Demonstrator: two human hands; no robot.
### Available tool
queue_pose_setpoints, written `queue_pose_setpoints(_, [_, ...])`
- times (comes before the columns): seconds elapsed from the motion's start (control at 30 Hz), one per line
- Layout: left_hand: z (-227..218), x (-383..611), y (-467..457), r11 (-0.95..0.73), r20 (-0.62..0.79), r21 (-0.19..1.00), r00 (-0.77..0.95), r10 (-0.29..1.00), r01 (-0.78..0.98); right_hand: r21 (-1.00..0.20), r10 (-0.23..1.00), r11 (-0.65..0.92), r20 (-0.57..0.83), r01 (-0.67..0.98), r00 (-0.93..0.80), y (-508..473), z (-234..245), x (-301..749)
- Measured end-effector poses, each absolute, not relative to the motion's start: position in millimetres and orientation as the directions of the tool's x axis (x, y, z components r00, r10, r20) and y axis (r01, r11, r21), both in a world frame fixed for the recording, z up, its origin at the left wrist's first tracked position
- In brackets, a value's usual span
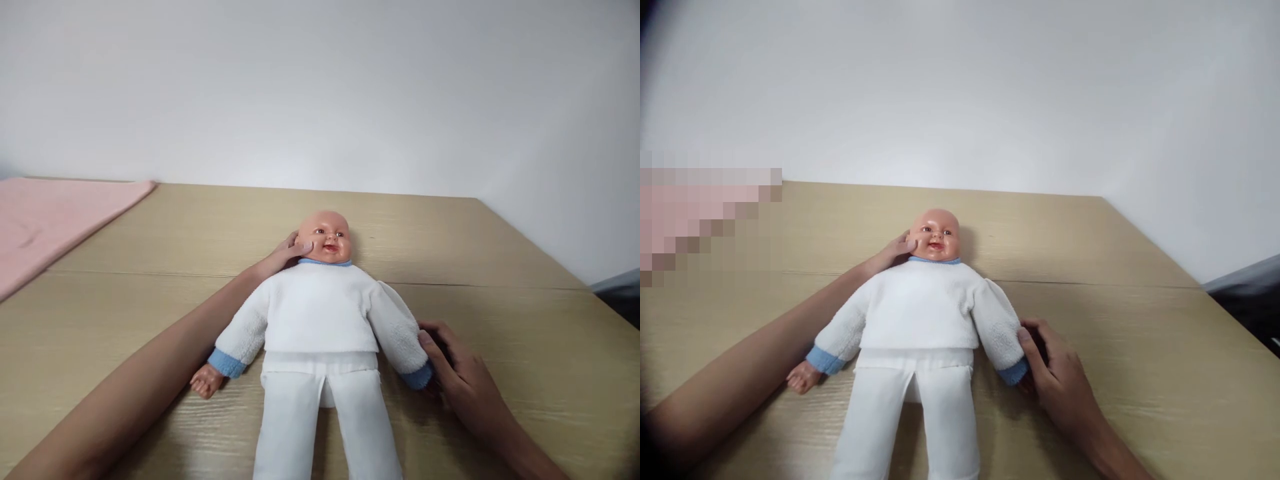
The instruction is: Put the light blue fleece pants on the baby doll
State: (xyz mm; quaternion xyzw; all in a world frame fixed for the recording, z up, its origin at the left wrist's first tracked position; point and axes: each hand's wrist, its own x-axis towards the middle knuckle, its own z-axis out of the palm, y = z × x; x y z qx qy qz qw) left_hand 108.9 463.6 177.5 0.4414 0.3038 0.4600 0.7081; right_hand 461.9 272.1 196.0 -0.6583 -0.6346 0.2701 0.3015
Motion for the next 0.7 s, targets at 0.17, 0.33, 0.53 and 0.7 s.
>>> queue_pose_setpoints(0.17, [179.5,110.8,461.6,0.174,-0.044,0.914,0.338,0.940,-0.366,-0.729,0.999,-0.021,0.016,0.684,0.048,271.8,196.6,461.9])
queue_pose_setpoints(0.33, [184.1,112.0,457.8,0.172,-0.053,0.928,0.341,0.939,-0.331,-0.744,0.999,-0.034,-0.003,0.667,0.047,270.4,196.6,462.2])
queue_pose_setpoints(0.53, [185.6,112.3,457.4,0.172,-0.071,0.931,0.302,0.951,-0.321,-0.731,0.999,-0.024,0.011,0.682,0.047,271.0,196.1,462.1])
queue_pose_setpoints(0.7, [184.1,111.3,460.6,0.143,-0.062,0.953,0.293,0.954,-0.266,-0.716,0.998,-0.006,0.036,0.698,0.046,271.4,195.0,464.0])
